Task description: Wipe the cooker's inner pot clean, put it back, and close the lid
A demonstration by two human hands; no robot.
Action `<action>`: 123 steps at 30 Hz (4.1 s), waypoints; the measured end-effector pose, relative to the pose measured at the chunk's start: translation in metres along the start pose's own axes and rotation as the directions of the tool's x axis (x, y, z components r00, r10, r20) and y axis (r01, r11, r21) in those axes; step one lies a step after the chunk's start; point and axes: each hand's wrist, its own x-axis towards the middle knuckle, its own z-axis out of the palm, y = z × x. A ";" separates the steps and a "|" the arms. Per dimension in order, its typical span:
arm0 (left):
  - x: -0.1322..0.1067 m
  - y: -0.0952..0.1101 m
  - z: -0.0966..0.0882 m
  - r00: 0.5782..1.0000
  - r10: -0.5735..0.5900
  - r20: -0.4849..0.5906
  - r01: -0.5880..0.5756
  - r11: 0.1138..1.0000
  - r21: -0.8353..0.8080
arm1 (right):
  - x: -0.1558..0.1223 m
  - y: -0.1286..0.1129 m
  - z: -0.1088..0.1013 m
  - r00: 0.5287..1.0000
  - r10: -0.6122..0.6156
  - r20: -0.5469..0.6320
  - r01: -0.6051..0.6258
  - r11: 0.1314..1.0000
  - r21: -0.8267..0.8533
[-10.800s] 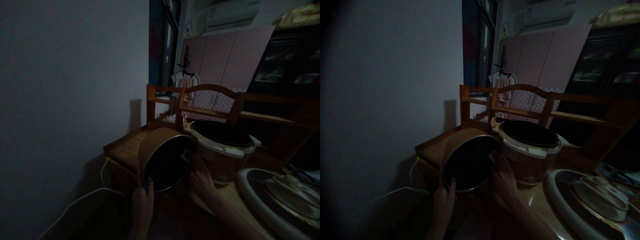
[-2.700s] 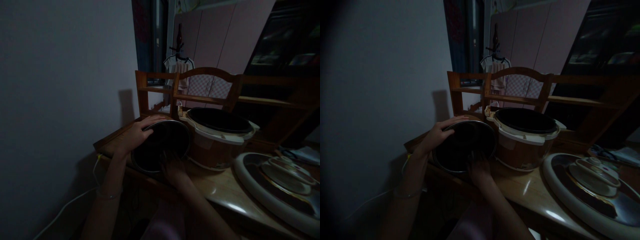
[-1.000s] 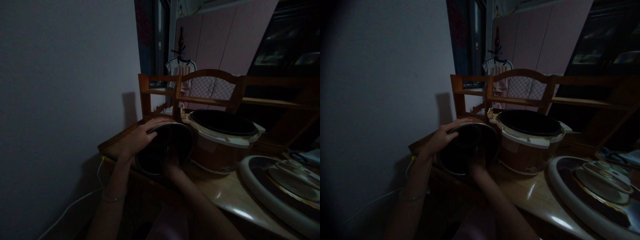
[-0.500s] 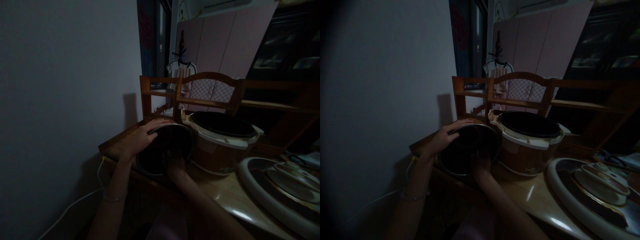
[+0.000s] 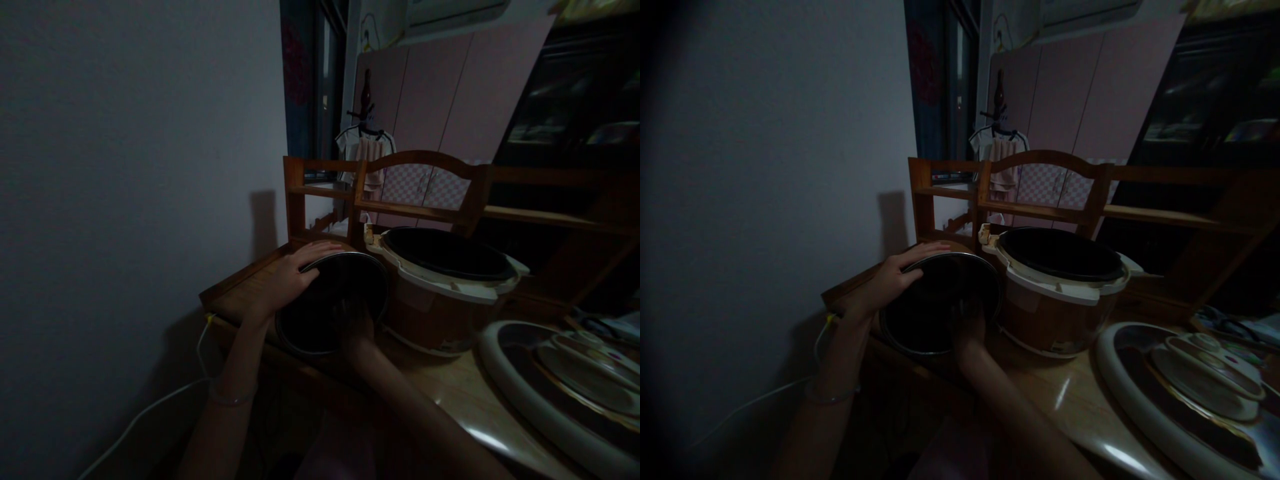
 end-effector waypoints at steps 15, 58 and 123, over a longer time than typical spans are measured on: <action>0.000 0.002 0.000 1.000 0.008 0.001 -0.008 1.000 0.009 | -0.016 -0.004 -0.009 0.992 -0.049 -0.114 0.059 0.995 0.084; 0.002 0.003 -0.001 1.000 0.018 0.011 -0.019 1.000 0.014 | 0.018 0.024 0.013 0.970 0.060 -0.234 -0.027 0.990 0.142; 0.001 0.004 -0.001 0.999 0.026 0.018 -0.027 0.999 0.046 | -0.003 0.071 -0.036 0.888 -0.251 -0.385 0.263 0.964 -0.021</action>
